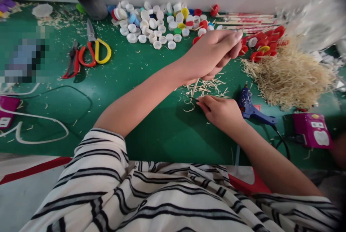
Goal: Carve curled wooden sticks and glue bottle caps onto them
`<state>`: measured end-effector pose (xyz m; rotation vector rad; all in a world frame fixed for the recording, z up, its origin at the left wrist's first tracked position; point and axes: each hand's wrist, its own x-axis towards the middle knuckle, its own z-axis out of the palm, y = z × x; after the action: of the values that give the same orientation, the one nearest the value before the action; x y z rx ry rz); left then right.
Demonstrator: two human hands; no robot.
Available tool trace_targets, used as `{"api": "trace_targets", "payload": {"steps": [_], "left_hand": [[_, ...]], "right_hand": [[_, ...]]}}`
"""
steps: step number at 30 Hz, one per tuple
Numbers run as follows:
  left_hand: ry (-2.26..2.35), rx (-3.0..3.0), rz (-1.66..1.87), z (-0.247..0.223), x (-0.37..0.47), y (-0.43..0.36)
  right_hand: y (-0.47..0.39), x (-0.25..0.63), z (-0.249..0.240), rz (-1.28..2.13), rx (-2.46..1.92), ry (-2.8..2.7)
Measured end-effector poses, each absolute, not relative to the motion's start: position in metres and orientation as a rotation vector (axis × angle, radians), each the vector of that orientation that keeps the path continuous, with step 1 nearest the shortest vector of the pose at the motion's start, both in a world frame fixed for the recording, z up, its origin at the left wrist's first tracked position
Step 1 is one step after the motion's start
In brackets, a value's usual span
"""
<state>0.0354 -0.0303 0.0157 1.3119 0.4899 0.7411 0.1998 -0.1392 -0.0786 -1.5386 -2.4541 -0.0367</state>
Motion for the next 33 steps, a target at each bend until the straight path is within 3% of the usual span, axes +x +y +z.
{"api": "trace_targets", "payload": {"steps": [10, 16, 23, 33], "left_hand": [[0.48, 1.36, 0.764, 0.011, 0.036, -0.027], [0.722, 1.279, 0.974, 0.011, 0.047, -0.027], [0.873, 1.392, 1.108, -0.004, 0.052, -0.024], [0.656, 1.742, 1.101, -0.028, 0.054, -0.032]], "right_hand": [[-0.137, 0.203, -0.081, -0.002, -1.496, -2.466], [-0.128, 0.198, -0.079, -0.079, -1.484, -2.284], [-0.128, 0.197, -0.079, 0.062, -1.598, -2.439], [-0.139, 0.195, -0.068, 0.015, -1.66, -2.592]]}}
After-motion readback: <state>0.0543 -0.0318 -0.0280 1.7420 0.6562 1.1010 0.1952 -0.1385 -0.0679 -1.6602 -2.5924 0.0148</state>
